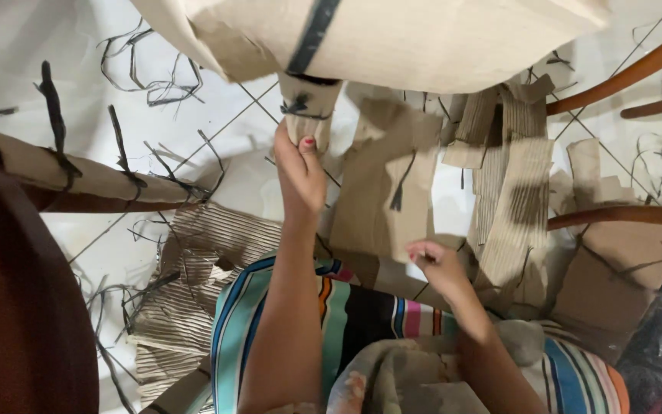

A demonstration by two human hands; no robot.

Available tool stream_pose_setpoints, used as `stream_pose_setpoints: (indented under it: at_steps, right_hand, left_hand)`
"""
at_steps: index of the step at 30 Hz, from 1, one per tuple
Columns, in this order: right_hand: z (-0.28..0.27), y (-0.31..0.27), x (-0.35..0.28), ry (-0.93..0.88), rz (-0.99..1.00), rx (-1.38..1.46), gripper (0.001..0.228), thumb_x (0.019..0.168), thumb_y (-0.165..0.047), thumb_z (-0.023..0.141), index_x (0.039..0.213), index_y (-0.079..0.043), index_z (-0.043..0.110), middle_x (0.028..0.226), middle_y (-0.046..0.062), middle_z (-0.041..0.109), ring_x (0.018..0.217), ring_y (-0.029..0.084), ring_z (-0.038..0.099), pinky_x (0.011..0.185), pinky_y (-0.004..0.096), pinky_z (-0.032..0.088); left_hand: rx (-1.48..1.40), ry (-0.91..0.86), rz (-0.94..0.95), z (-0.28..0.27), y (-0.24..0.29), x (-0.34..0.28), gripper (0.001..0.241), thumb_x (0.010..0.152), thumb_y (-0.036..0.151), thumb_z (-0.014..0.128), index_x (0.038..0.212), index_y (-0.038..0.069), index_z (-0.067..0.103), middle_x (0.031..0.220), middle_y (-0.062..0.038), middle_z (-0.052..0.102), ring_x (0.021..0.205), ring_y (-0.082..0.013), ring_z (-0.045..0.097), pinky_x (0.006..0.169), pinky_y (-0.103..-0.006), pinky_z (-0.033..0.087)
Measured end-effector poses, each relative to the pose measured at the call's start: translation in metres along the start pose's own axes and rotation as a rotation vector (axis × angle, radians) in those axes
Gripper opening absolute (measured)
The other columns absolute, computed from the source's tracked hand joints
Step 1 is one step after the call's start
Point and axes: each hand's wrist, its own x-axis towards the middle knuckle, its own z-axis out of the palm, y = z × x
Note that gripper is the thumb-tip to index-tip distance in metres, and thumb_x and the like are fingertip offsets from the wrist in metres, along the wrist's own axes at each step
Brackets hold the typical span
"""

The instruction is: Wrap wooden furniture legs with protective paper and secure them with plastic ties

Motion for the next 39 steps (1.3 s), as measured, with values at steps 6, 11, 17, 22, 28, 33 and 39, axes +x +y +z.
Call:
stream_pose_setpoints:
  at_steps: [6, 11, 17, 22, 28, 33, 39]
  right_hand:
    - [-0.021, -0.008, -0.046, -0.182, 0.016, -0.058, 0.038, 0.090, -0.004, 0.071, 0.126, -0.014, 0.075, 0.117, 0.033, 0.075, 0.124, 0.047, 0.064, 0.108, 0.057, 0.045]
    - [-0.050, 0.023, -0.040, -0.287, 0.144, -0.230, 0.035, 0.093, -0.017, 0.069, 0.128, -0.023, 0.070, 0.117, 0.003, 0.079, 0.115, 0.020, 0.070, 0.099, 0.031, 0.045]
    - [-0.063, 0.075, -0.019, -0.141, 0.012, -0.528, 0.063, 0.086, -0.028, 0.074, 0.144, -0.033, 0.051, 0.091, 0.021, 0.078, 0.104, 0.045, 0.072, 0.097, 0.055, 0.054]
    - [-0.056, 0.061, -0.014, -0.182, -0.010, -0.572, 0.070, 0.084, -0.027, 0.075, 0.148, -0.033, 0.046, 0.090, 0.020, 0.077, 0.101, 0.045, 0.073, 0.093, 0.056, 0.057]
    - [-0.062, 0.036, -0.025, -0.212, 0.013, -0.567, 0.069, 0.087, -0.029, 0.071, 0.149, -0.035, 0.043, 0.108, 0.023, 0.077, 0.111, 0.045, 0.070, 0.099, 0.056, 0.055]
    - [-0.060, 0.022, -0.038, -0.206, -0.008, -0.620, 0.066, 0.089, -0.027, 0.069, 0.150, -0.028, 0.046, 0.114, 0.024, 0.077, 0.114, 0.044, 0.070, 0.100, 0.054, 0.056]
    - [-0.053, 0.045, -0.031, -0.168, -0.032, -0.575, 0.065, 0.087, -0.021, 0.072, 0.148, -0.025, 0.051, 0.117, 0.026, 0.075, 0.119, 0.043, 0.069, 0.102, 0.053, 0.055]
  left_hand:
    - [0.115, -0.290, -0.341, -0.019, -0.007, -0.004, 0.082, 0.108, 0.052, 0.036, 0.156, -0.006, 0.005, 0.158, -0.042, 0.023, 0.149, -0.0510, 0.027, 0.125, -0.0591, 0.020]
    - [0.485, -0.877, -0.699, -0.021, 0.029, -0.038, 0.118, 0.093, 0.067, 0.045, 0.153, -0.004, -0.028, 0.167, -0.024, -0.023, 0.156, -0.0446, -0.012, 0.125, -0.0569, 0.006]
    - [0.231, -0.592, -0.386, -0.002, 0.013, -0.043, 0.104, 0.094, 0.052, 0.065, 0.151, -0.018, 0.014, 0.148, -0.049, 0.030, 0.140, -0.0586, 0.034, 0.119, -0.0625, 0.025]
    - [0.085, -0.307, -0.276, 0.012, -0.022, -0.052, 0.046, 0.097, 0.032, 0.073, 0.102, -0.010, 0.056, 0.082, -0.012, 0.046, 0.096, -0.0290, 0.054, 0.106, -0.0405, 0.042]
    - [-0.063, -0.218, -0.266, 0.034, -0.040, -0.062, 0.075, 0.100, 0.010, 0.065, 0.145, -0.030, 0.020, 0.145, -0.056, 0.026, 0.144, -0.0609, 0.020, 0.121, -0.0641, 0.013]
    - [-0.091, -0.141, -0.219, 0.043, -0.046, -0.052, 0.078, 0.095, 0.005, 0.065, 0.149, -0.027, 0.019, 0.153, -0.052, 0.016, 0.150, -0.0510, 0.009, 0.126, -0.0578, 0.001]
    - [0.322, -0.397, -0.237, 0.035, -0.073, -0.054, 0.102, 0.093, 0.031, 0.074, 0.159, 0.002, 0.003, 0.152, -0.037, 0.040, 0.141, -0.0438, 0.043, 0.115, -0.0589, 0.038]
